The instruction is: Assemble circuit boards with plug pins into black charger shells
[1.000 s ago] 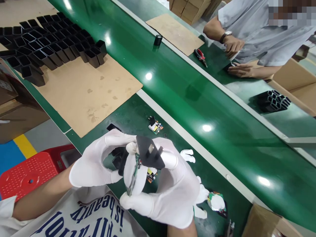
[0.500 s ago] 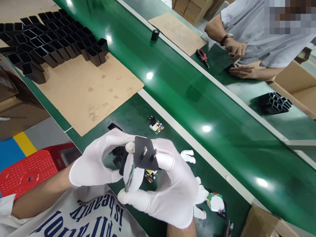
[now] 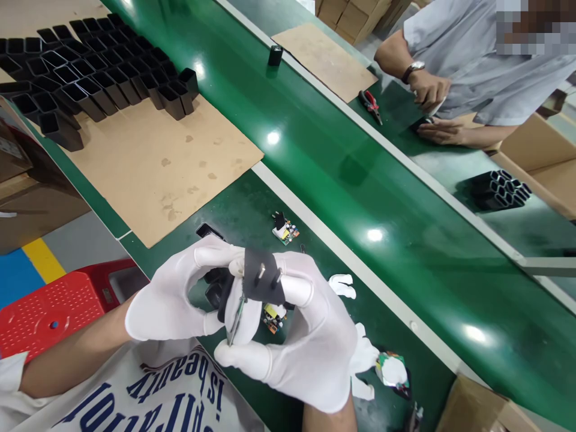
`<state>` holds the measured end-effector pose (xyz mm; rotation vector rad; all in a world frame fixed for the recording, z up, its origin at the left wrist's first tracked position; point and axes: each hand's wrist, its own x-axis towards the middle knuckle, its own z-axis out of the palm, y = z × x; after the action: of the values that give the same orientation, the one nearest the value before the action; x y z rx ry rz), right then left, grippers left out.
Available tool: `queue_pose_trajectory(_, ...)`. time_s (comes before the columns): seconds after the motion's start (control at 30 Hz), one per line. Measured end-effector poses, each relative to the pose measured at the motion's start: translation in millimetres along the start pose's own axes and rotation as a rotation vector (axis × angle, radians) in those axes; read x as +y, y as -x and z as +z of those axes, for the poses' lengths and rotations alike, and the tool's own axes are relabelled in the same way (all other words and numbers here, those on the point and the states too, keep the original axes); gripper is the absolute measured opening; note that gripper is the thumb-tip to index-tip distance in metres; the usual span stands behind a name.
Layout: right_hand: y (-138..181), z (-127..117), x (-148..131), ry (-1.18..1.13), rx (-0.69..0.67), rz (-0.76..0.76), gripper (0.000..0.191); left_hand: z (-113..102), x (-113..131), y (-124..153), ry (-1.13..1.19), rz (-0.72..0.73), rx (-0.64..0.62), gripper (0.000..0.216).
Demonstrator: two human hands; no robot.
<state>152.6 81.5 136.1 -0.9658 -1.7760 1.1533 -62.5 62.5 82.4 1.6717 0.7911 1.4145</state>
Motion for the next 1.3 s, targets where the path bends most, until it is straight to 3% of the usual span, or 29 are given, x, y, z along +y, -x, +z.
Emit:
queue_pose_trajectory(0.2, 5.1, -0.8, 9.7, -0.021, 0.015, -0.097, 0.069, -0.9, -2.3, 2.7, 0.027, -0.007, -0.009, 0.077)
queue_pose_trajectory(0.53, 3.4, -1.6, 8.1, 0.046, 0.019, -0.121, 0.066, -1.1, -1.4, 2.6, 0.011, -0.027, -0.011, 0.080)
queue_pose_trajectory(0.77, -3.7, 4.8, 8.3, 0.119, 0.030, -0.123, 0.054, -0.2, 1.3, 0.0, 0.011, -0.004, -0.021, 0.080)
queue_pose_trajectory(1.03, -6.4, 6.5, 5.8, 0.219, 0.034, -0.108, 0.052, 3.2, -3.0, 3.8, 0.041, -0.034, 0.031, 0.084)
queue_pose_trajectory(1.2, -2.6, 11.1, 13.2, 0.176, 0.279, -0.032, 0.014, 10.4, 0.7, 0.9, 0.088, 0.016, 0.022, 0.084)
queue_pose_trajectory(1.3, -1.4, 12.0, 17.3, 0.180, 0.382, -0.038, 0.015, 11.8, 2.3, 1.8, 0.092, 0.015, 0.037, 0.083)
